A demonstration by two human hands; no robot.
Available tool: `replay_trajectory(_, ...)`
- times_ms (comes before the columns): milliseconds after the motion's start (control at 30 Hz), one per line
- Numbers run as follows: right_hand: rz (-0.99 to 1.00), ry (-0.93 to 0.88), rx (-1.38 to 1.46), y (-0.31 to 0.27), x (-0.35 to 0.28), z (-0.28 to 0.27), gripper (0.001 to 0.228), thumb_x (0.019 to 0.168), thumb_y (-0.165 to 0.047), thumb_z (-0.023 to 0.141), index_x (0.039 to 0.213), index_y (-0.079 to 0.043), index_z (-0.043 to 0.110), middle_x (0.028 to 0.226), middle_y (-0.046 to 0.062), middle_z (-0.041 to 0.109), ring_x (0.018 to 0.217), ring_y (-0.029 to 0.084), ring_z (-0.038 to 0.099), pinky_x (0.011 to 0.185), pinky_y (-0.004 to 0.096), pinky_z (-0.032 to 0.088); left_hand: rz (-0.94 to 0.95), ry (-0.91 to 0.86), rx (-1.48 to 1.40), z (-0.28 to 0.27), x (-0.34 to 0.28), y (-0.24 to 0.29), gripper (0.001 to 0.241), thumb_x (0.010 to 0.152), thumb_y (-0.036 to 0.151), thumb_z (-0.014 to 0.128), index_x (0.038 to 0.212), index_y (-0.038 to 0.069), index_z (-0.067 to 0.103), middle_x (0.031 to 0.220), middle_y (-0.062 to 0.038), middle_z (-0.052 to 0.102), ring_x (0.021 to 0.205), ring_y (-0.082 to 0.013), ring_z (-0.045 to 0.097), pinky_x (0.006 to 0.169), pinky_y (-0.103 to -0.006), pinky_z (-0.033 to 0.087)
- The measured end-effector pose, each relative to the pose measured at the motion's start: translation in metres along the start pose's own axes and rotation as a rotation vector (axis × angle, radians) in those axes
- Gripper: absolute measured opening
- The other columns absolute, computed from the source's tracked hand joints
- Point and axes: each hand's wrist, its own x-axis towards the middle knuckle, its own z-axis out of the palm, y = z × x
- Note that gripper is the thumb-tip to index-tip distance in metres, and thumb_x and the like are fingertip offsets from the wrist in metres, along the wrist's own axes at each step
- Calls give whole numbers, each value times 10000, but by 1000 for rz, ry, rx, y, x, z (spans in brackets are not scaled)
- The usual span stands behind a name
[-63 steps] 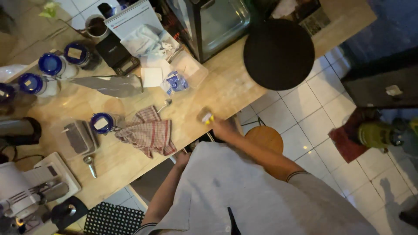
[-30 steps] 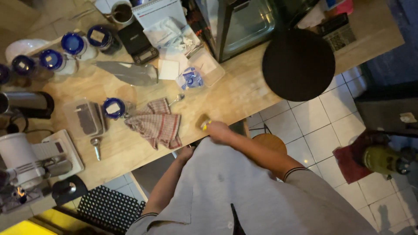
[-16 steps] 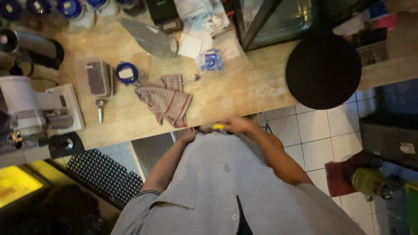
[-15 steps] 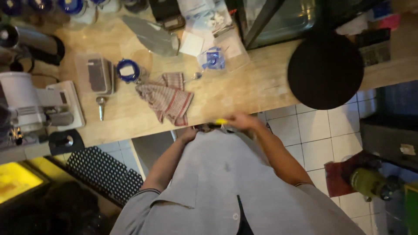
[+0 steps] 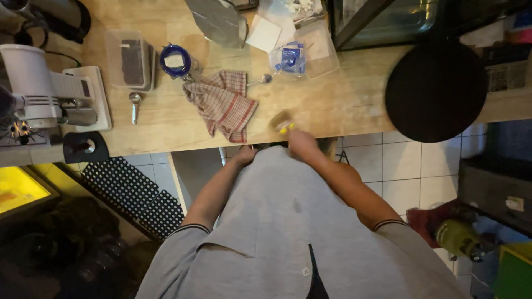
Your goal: Cleaning a coffee knock box with a brush and wiping down a wooden counter.
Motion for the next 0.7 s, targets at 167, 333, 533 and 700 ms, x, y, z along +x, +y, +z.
replay_trajectory(167,-235,-392,110,-42,-53,-74,408,960,-331,544,1261,-133,736,1198,251,733,1164,479,665,1023,546,529,-105,36,-85,8,2,-20,513,811,198,701,1292,24,679,1327,-172,674,1287,-317,596,1054,-507,476)
replay_trajectory(333,-96,-206,306,-17,-71,-146,441,973,-254,544,1381,-127,657,1209,284,706,1183,496,634,1020,599,493,-105,77,-194,1,1,-14,482,827,143,663,1272,-40,680,1282,-243,676,1263,-387,606,1053,-520,482)
replay_trajectory(533,176,173,178,123,12,-66,523,913,-197,563,1414,-52,574,1067,241,709,1036,420,713,858,533,576,-147,67,-139,4,6,-20,495,806,207,684,1231,-45,709,1260,-257,682,1268,-398,600,1035,-520,491)
replay_trajectory(700,209,105,120,97,-12,-70,447,844,-205,695,1225,27,677,988,250,738,989,427,736,806,534,604,-154,67,-104,5,26,-41,516,814,227,687,1207,-106,707,1242,-303,679,1264,-430,597,1024,-524,488)
